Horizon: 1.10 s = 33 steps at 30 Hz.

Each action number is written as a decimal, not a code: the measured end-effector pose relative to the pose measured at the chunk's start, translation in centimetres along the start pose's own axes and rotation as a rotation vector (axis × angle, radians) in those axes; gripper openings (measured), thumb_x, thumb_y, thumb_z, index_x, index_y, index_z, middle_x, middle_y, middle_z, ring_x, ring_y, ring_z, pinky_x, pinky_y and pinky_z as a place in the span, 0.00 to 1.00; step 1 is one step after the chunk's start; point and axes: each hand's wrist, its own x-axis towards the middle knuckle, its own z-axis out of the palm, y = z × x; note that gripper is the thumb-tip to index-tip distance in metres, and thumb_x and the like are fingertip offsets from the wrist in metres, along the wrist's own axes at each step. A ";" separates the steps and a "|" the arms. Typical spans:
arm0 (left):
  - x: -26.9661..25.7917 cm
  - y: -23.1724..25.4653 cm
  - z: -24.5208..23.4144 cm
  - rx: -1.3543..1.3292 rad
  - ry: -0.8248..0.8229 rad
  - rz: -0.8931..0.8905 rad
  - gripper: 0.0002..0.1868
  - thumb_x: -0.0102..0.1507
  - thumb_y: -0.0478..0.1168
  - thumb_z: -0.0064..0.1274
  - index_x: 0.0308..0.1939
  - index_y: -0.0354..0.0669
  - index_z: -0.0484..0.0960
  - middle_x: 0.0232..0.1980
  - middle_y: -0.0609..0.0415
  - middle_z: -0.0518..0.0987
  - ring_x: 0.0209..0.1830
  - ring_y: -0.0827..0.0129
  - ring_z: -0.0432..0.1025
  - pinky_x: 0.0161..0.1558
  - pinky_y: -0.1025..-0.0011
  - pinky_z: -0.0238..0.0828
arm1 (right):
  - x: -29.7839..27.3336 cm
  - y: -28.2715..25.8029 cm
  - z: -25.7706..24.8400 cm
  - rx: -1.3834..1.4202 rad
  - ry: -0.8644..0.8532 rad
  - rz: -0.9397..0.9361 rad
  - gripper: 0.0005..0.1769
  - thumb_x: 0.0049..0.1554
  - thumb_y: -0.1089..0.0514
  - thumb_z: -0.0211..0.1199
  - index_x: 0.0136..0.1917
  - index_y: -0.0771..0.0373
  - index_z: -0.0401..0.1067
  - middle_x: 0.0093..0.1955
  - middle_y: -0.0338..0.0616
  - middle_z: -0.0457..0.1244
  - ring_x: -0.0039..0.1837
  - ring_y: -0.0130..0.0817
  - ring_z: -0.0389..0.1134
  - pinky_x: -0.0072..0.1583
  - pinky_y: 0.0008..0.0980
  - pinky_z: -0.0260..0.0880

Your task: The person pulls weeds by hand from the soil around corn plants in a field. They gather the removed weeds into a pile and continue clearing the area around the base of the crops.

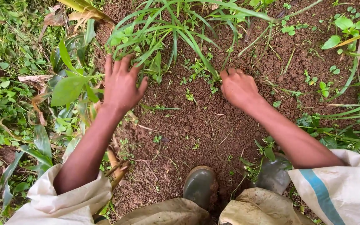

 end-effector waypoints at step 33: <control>0.3 -0.1 0.2 -0.090 -0.045 0.000 0.21 0.68 0.49 0.47 0.64 0.49 0.77 0.68 0.40 0.71 0.70 0.52 0.65 0.76 0.49 0.31 | -1.3 -1.2 -5.3 1.021 0.083 0.068 0.11 0.60 0.74 0.45 0.46 0.70 0.69 0.67 0.65 0.59 0.61 0.53 0.68 0.69 0.58 0.58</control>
